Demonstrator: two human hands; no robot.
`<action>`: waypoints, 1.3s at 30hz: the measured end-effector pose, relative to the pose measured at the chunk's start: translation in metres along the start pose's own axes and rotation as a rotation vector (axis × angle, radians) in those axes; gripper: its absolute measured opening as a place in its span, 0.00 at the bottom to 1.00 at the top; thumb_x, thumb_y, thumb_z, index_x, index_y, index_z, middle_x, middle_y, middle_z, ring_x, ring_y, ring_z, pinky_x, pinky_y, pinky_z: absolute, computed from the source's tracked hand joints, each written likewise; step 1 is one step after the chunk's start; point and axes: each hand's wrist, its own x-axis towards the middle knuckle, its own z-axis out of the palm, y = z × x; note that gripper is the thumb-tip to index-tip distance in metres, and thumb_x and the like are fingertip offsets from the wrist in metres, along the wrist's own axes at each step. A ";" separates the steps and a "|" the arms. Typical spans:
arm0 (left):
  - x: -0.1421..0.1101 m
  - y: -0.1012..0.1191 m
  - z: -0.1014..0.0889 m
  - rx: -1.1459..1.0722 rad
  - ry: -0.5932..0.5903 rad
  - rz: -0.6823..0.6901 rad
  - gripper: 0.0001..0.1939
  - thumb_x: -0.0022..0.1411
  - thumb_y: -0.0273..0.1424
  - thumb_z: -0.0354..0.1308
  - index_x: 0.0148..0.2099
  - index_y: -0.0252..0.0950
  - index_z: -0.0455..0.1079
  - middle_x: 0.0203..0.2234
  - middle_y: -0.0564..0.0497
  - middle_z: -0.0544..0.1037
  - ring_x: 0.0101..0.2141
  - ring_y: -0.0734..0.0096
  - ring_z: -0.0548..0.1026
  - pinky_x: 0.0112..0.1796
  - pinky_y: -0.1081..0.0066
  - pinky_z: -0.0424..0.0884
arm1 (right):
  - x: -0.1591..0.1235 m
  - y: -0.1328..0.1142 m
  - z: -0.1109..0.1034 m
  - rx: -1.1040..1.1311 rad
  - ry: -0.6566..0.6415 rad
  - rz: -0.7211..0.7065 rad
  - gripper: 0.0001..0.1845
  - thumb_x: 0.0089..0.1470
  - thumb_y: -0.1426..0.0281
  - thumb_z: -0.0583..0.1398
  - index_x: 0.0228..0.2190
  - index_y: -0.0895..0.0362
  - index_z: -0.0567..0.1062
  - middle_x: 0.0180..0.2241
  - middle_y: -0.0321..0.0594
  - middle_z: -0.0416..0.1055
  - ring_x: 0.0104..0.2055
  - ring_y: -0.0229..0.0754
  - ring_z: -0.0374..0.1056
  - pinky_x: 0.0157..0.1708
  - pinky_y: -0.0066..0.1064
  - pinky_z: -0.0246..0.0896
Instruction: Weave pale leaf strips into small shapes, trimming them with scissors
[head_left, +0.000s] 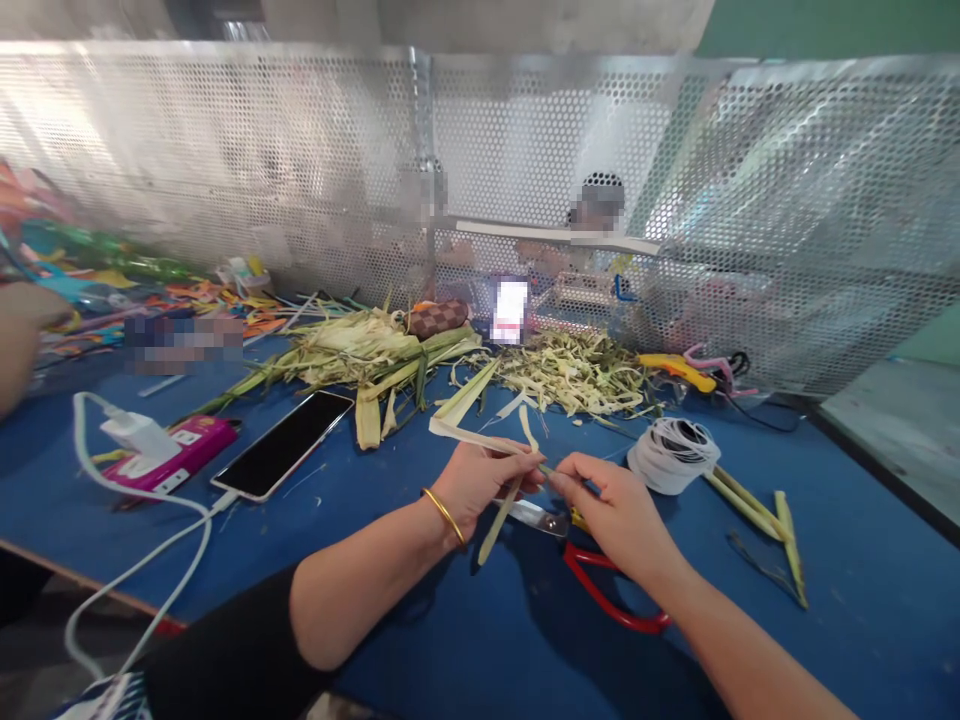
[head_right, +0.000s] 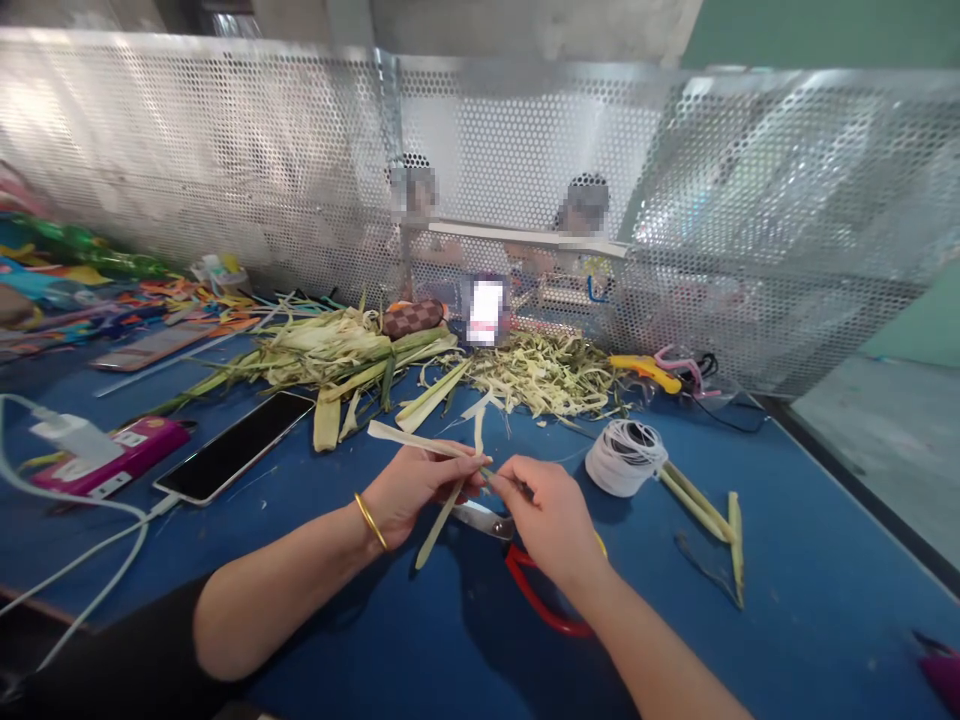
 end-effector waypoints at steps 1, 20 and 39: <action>0.000 -0.001 0.001 0.005 0.002 0.019 0.05 0.52 0.27 0.64 0.30 0.29 0.74 0.19 0.51 0.75 0.21 0.78 0.71 0.26 0.78 0.67 | 0.000 -0.001 0.000 0.019 0.001 0.002 0.18 0.58 0.59 0.52 0.23 0.55 0.71 0.21 0.35 0.67 0.28 0.40 0.62 0.30 0.29 0.56; 0.005 -0.011 -0.005 0.302 -0.260 0.232 0.23 0.53 0.25 0.59 0.53 0.35 0.70 0.33 0.50 0.80 0.31 0.73 0.76 0.34 0.74 0.72 | 0.006 0.001 -0.002 0.375 0.135 0.218 0.12 0.46 0.61 0.59 0.24 0.57 0.75 0.21 0.34 0.69 0.25 0.38 0.61 0.27 0.30 0.56; 0.000 -0.005 -0.002 0.016 -0.157 -0.062 0.13 0.53 0.31 0.63 0.40 0.29 0.74 0.28 0.45 0.80 0.16 0.80 0.72 0.13 0.83 0.58 | 0.004 0.003 -0.012 0.124 0.019 -0.013 0.07 0.54 0.66 0.54 0.30 0.54 0.70 0.27 0.36 0.71 0.32 0.41 0.67 0.32 0.31 0.61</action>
